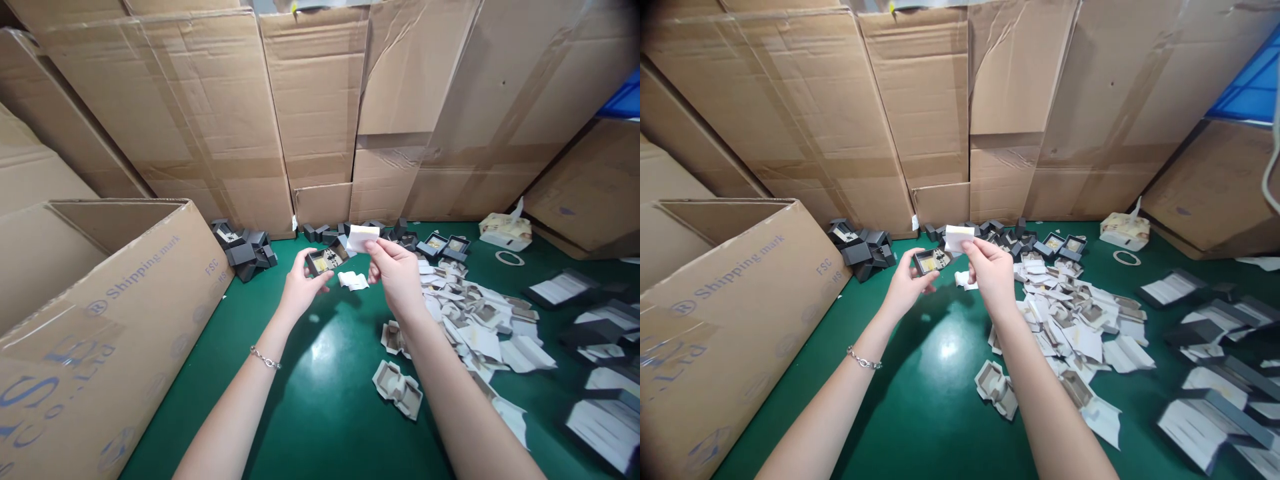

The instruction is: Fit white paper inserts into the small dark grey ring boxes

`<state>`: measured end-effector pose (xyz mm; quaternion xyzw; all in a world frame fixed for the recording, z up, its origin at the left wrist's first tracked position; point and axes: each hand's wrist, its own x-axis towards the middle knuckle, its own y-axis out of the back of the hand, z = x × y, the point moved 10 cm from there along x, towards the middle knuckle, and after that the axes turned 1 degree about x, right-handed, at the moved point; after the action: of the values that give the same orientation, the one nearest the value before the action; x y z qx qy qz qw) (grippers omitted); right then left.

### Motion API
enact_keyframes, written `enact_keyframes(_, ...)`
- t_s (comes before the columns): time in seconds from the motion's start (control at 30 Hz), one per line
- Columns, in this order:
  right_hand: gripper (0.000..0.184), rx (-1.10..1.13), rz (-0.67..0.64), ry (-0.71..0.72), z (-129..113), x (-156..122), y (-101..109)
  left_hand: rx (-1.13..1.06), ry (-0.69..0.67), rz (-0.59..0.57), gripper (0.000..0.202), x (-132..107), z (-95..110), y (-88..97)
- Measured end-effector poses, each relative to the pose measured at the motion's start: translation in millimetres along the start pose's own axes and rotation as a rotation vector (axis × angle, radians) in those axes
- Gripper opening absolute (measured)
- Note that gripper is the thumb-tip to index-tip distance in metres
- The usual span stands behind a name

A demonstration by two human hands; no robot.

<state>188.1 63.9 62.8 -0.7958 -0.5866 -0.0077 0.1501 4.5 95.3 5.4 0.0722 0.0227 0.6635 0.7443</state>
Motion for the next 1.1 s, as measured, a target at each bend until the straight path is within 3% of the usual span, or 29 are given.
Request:
enact_keyframes(0.17, 0.018, -0.055, -0.001, 0.196, -16, -10, -8, -0.351, 0.131, -0.053, 0.053, -5, -7, -20.2)
enact_keyframes(0.37, 0.020, -0.416, -0.030, 0.464, -28, -24, -22, -0.562, 0.217, -0.218, 0.049, -21, 0, -52.1)
enact_keyframes(0.57, 0.022, -0.523, -0.053, 0.564, -38, -30, -29, -0.678, 0.279, -0.406, 0.029, -30, -2, -67.6)
enact_keyframes(0.7, 0.024, -0.556, -0.070, 0.542, -37, -30, -31, -0.653, 0.305, -0.492, 0.040, -36, -5, -74.6)
enact_keyframes(0.9, 0.028, -0.644, -0.139, 0.486, -26, -26, -39, -0.610, 0.389, -0.475, 0.062, -38, -14, -76.5)
enact_keyframes(1.0, 0.030, -0.727, -0.129, 0.522, -32, -27, -40, -0.544, 0.379, -0.374, 0.068, -30, -17, -64.3)
enact_keyframes(1.1, 0.028, -0.686, -0.136, 0.498, -35, -24, -35, -0.490, 0.347, -0.268, 0.061, -22, -16, -49.9)
